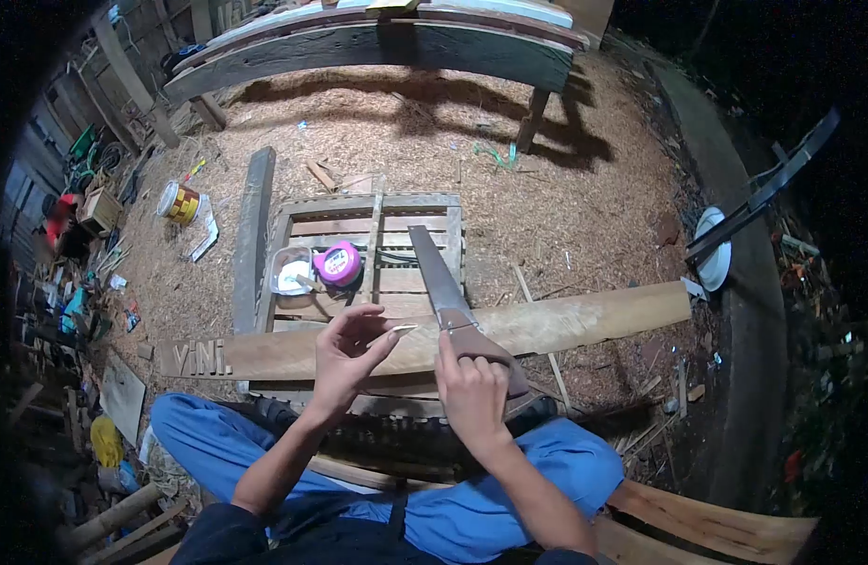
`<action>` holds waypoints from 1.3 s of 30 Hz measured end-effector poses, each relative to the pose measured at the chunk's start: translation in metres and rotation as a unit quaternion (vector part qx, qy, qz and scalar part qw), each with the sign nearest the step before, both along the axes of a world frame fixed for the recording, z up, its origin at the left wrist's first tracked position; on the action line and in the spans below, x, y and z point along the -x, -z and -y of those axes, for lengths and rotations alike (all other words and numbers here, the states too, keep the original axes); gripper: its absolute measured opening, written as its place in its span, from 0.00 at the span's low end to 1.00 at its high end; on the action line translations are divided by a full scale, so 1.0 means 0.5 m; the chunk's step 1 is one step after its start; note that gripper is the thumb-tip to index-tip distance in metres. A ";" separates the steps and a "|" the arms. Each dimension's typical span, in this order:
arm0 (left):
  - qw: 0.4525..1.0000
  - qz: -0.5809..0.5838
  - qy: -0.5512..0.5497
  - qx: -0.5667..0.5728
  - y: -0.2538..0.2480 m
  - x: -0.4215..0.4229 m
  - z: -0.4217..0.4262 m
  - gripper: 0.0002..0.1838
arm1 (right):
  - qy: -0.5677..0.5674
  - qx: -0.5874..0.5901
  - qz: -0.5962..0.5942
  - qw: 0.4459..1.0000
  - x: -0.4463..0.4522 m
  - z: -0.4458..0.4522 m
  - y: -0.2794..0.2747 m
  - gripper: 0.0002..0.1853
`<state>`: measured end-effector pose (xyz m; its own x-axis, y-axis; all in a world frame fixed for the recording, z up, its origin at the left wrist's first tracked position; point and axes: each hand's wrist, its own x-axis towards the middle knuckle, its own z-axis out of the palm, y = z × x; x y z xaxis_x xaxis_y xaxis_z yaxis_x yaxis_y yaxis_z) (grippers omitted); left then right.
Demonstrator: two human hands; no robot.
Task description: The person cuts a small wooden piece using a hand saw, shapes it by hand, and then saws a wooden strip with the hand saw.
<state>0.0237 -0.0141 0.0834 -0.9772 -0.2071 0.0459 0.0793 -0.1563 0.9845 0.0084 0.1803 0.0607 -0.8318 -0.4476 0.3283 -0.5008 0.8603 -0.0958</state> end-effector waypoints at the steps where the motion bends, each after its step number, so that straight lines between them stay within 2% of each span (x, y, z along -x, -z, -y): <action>1: 0.999 0.015 0.002 -0.035 -0.007 -0.007 0.008 0.21 | -0.005 -0.014 0.003 1.000 -0.006 0.009 -0.007 0.18; 2: 0.999 0.010 -0.002 -0.041 -0.011 -0.014 0.015 0.21 | -0.009 -0.020 -0.001 1.000 -0.006 0.015 -0.019 0.18; 5: 0.996 0.008 0.016 -0.082 -0.029 -0.029 0.030 0.22 | -0.012 0.082 -0.001 0.997 0.006 0.021 -0.063 0.12; 6: 0.996 0.004 0.016 -0.091 -0.039 -0.034 0.033 0.22 | -0.012 0.074 -0.005 0.997 0.016 0.021 -0.085 0.12; 9: 0.993 0.006 0.034 -0.110 -0.069 -0.037 0.033 0.21 | 0.026 0.190 0.072 0.979 0.041 0.014 -0.161 0.12; 10: 0.993 0.002 0.040 -0.114 -0.075 -0.033 0.030 0.21 | 0.031 0.186 0.066 0.980 0.048 0.009 -0.176 0.12; 13: 0.992 -0.026 0.062 -0.110 -0.095 -0.029 0.017 0.21 | -0.023 0.395 0.248 0.884 0.049 0.002 -0.226 0.13; 14: 0.991 -0.024 0.068 -0.111 -0.100 -0.028 0.010 0.21 | -0.018 0.397 0.247 0.884 0.047 0.000 -0.229 0.13; 16: 0.992 -0.054 0.071 -0.095 -0.107 -0.020 -0.010 0.21 | -0.096 0.413 0.253 0.870 0.047 -0.010 -0.229 0.12; 18: 0.991 -0.048 0.088 -0.085 -0.114 -0.009 -0.030 0.21 | -0.083 0.420 0.251 0.868 0.048 -0.027 -0.222 0.11; 20: 0.992 -0.064 0.084 -0.070 -0.117 0.005 -0.050 0.22 | -0.130 0.404 0.219 0.879 0.052 -0.051 -0.211 0.10; 28: 0.990 -0.039 0.103 -0.084 -0.125 0.055 -0.112 0.20 | -0.070 0.456 0.220 0.859 0.074 -0.099 -0.221 0.08; 30: 0.990 -0.062 0.109 -0.060 -0.115 0.062 -0.120 0.20 | -0.070 0.420 0.193 0.884 0.078 -0.107 -0.225 0.07; 32: 0.986 -0.115 0.121 0.001 -0.100 0.065 -0.125 0.20 | -0.069 0.415 0.203 0.884 0.083 -0.116 -0.228 0.06; 36: 0.982 -0.140 0.119 0.033 -0.083 0.073 -0.127 0.21 | -0.084 0.388 0.193 0.897 0.093 -0.129 -0.219 0.05; 39: 0.950 -0.212 0.087 0.213 -0.085 0.075 -0.122 0.20 | -0.077 0.366 0.153 0.915 0.096 -0.125 -0.203 0.05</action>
